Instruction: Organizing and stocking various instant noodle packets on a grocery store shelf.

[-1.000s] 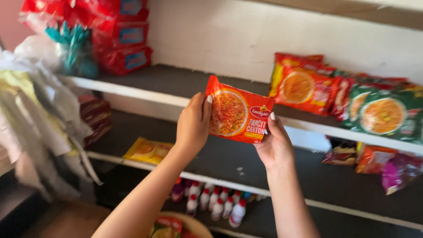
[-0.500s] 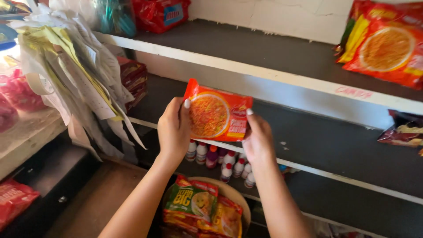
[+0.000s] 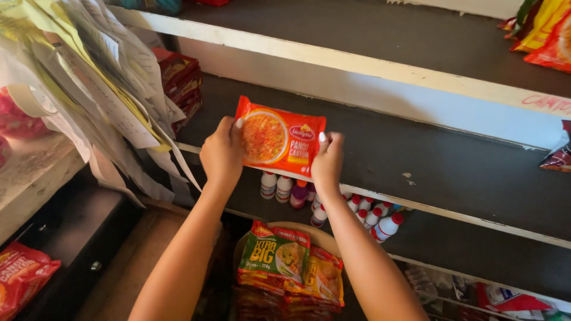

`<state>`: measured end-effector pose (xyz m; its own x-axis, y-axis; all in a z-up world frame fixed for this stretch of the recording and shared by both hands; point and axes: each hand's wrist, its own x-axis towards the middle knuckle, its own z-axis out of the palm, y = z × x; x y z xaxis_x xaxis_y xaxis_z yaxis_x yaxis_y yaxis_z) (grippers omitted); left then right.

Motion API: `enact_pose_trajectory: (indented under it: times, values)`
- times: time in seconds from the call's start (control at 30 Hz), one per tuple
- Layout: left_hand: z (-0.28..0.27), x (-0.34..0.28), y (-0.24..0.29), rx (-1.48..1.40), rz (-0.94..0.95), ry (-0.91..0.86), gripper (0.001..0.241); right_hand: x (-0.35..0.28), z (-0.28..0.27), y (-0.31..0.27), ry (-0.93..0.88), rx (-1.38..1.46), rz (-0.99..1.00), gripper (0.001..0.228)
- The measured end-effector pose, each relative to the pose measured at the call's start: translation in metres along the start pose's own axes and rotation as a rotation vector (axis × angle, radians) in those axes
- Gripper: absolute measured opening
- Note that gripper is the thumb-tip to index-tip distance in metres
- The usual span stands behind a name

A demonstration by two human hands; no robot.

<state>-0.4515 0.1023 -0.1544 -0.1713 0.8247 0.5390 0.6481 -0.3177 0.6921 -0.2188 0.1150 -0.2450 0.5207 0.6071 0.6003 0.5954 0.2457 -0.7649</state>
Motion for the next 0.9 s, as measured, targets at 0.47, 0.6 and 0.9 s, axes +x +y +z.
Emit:
enact_pose_trajectory:
  times: [0.47,0.6,0.9]
  values:
    - [0.138,-0.007,0.009,0.096,0.166,-0.312,0.021,0.047,-0.090,0.050,-0.065,-0.451,-0.032,0.011]
    - [0.175,-0.011,0.017,0.323,0.285,-0.420,0.019,0.048,-0.108,0.068,-0.105,-0.600,0.090,0.014]
    - [0.196,-0.015,-0.007,0.574,0.574,-0.227,0.021,0.045,-0.097,0.092,-0.160,-0.583,0.082,0.014]
